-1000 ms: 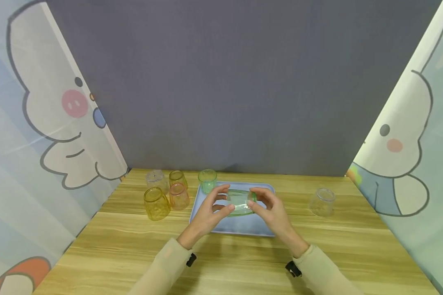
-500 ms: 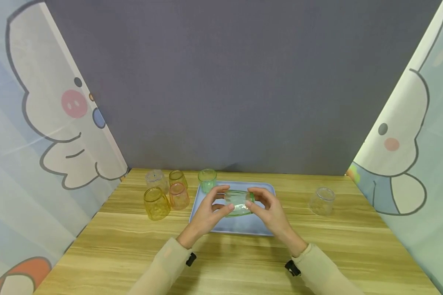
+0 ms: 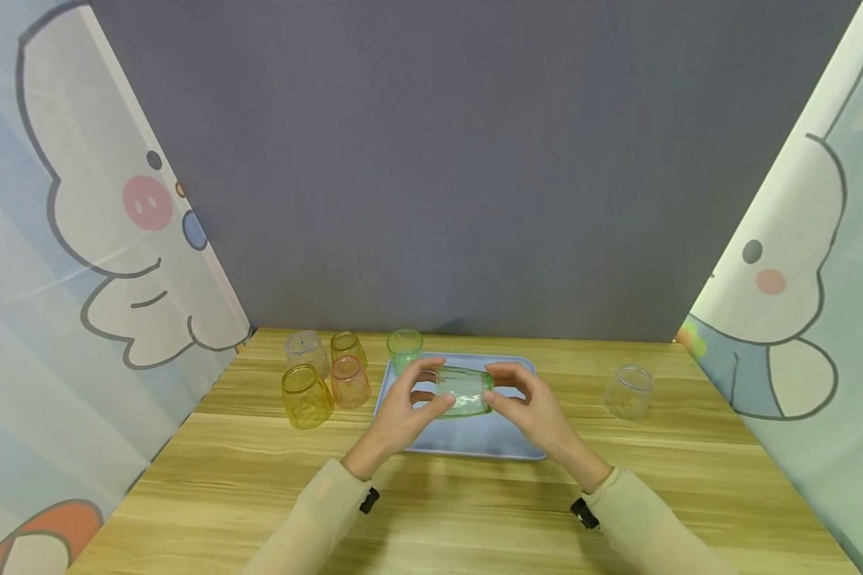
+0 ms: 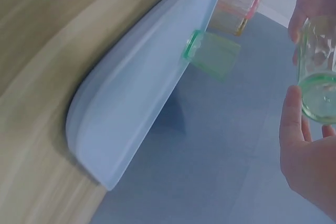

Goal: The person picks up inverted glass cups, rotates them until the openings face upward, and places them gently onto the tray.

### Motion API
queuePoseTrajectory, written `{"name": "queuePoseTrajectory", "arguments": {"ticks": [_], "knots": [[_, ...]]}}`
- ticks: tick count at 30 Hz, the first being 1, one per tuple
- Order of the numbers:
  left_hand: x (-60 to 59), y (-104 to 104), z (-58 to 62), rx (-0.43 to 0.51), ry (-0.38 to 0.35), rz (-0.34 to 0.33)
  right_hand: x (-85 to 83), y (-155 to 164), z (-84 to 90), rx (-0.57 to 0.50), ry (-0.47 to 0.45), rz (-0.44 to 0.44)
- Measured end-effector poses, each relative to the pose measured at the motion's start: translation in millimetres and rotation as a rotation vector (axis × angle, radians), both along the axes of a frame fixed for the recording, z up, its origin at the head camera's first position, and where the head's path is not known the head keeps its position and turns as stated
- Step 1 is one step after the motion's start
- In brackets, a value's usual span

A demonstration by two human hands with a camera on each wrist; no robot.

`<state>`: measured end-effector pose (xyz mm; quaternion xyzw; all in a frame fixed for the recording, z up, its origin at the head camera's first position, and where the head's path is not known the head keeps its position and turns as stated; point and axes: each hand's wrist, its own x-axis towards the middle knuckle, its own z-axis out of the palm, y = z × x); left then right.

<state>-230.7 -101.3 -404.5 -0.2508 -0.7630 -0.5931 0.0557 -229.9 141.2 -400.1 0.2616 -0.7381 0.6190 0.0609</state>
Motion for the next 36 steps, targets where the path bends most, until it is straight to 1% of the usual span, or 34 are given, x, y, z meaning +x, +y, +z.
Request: {"name": "queuePoseTrajectory", "arguments": {"ticks": [8,15,19,22,28,36], "knots": [[-2.7,-5,1.5,-0.029,0.016,0.021,-4.3,11,3.2,0.073,0.028,-0.026],[-5.0,-8,2.1,-0.061,0.001,0.074,-3.9,17,7.4,0.161,-0.002,-0.070],[-7.2,-11,2.3,-0.079,-0.001,0.092,-4.3,21,8.3,0.219,-0.007,-0.086],[-8.8,-12,3.1,-0.103,0.016,0.106,-3.8,24,9.5,0.265,-0.006,-0.093],[-10.9,-13,5.5,-0.157,0.054,0.156,-2.5,33,12.4,0.358,0.024,-0.101],[-10.7,-18,7.0,-0.232,0.070,0.189,-3.9,41,14.2,0.461,0.053,-0.123]]}}
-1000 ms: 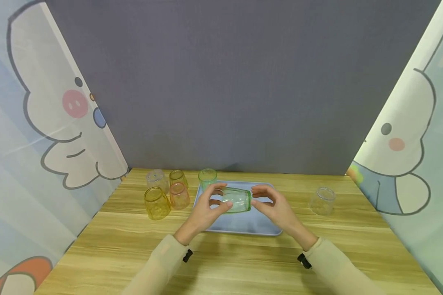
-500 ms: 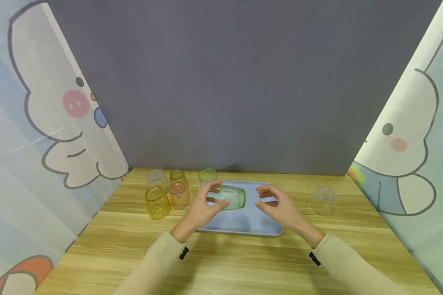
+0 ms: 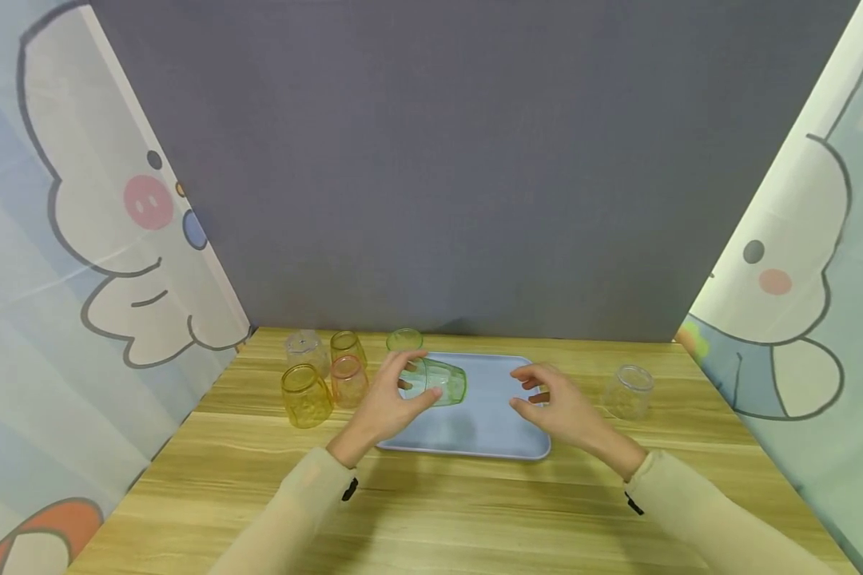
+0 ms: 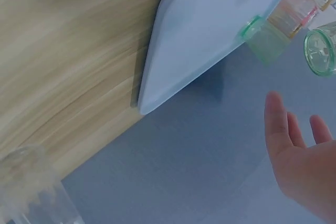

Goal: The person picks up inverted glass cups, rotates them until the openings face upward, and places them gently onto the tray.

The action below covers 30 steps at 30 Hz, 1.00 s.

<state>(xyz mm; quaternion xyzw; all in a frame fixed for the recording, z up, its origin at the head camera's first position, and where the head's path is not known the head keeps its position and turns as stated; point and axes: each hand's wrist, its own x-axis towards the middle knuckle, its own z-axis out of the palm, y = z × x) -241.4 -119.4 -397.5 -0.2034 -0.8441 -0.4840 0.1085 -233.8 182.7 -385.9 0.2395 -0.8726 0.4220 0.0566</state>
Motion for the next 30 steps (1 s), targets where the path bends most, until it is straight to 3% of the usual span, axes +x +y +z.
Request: {"name": "queuePoseTrajectory", "arguments": {"ticks": [15,26,30], "knots": [[-3.7,-4,2.4,-0.141,0.060,0.059,-8.1,16,1.6,0.199,0.161,-0.059],[-10.2,-9,-2.1,-0.212,0.161,0.087,-12.5,31,4.3,0.312,0.163,-0.120],[-13.2,-10,-3.8,-0.222,0.166,0.099,-14.1,34,6.8,0.319,0.191,-0.133]]}}
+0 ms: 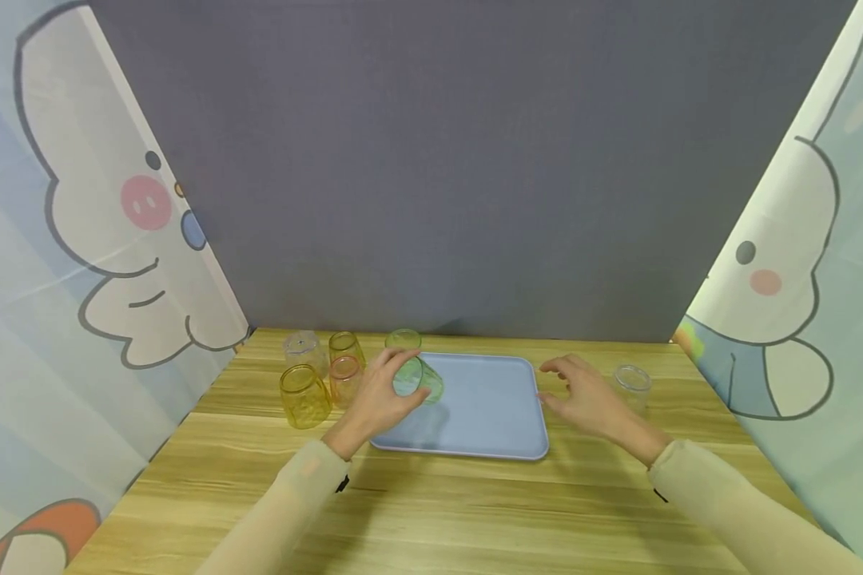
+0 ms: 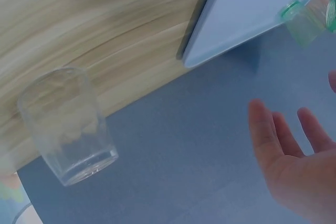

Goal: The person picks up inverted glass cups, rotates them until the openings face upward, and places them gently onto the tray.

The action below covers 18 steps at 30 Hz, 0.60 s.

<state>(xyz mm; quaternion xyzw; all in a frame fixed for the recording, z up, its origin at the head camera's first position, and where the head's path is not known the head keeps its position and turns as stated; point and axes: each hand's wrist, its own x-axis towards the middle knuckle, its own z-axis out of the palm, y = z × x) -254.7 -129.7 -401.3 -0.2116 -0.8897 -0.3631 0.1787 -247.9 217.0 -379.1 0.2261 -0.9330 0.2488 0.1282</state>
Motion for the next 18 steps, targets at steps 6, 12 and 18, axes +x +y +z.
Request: {"name": "queuePoseTrajectory", "arguments": {"ticks": [6,12,18], "knots": [[-1.6,-2,-1.3,-0.021,-0.011,0.014,-2.3,7,3.8,0.034,-0.009,-0.030],[-6.5,-4,-4.9,-0.066,-0.003,0.033,-4.1,12,6.6,0.046,-0.029,-0.039],[-11.0,-6,-7.4,-0.126,0.001,0.055,-8.8,16,7.8,0.067,-0.001,-0.050]]}}
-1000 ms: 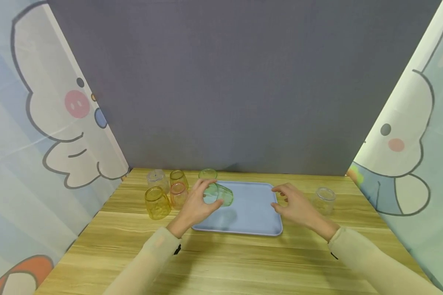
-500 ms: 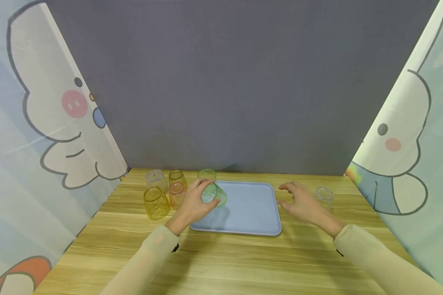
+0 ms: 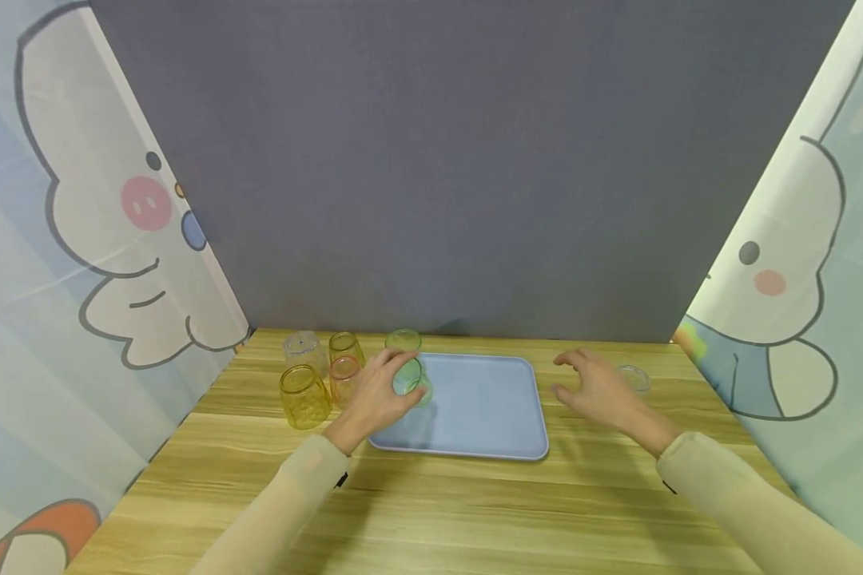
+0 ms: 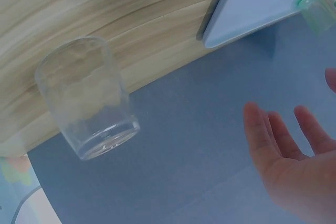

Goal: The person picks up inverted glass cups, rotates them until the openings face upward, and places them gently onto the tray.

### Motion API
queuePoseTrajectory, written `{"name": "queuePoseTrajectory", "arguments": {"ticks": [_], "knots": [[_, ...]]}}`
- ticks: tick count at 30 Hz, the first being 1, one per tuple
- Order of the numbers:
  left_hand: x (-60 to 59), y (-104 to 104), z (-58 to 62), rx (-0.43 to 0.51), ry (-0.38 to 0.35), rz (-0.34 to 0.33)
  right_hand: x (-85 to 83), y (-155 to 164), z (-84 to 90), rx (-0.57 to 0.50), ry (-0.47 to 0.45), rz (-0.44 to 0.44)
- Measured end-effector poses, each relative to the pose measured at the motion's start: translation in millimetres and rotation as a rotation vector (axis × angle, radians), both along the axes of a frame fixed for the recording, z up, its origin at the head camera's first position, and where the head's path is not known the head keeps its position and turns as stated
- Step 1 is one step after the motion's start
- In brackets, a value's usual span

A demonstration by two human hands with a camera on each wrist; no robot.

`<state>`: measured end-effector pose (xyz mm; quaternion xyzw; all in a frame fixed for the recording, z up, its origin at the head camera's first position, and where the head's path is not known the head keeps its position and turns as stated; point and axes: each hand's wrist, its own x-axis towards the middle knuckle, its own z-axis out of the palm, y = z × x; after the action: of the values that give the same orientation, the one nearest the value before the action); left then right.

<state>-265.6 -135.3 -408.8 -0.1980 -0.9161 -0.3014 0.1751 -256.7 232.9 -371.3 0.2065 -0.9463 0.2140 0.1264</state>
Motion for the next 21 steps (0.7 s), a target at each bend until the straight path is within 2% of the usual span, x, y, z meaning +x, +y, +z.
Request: {"name": "queuePoseTrajectory", "arguments": {"ticks": [7,13,21], "knots": [[-4.4,-3,-1.5,-0.049,0.008,0.035,-3.0,7,1.2,0.034,-0.012,-0.027],[-6.3,-6,-1.1,-0.073,-0.014,0.073,-3.4,13,2.0,0.086,-0.015,-0.053],[-8.9,-11,-2.7,-0.092,-0.030,0.084,-5.8,20,0.9,0.152,0.012,-0.101]]}}
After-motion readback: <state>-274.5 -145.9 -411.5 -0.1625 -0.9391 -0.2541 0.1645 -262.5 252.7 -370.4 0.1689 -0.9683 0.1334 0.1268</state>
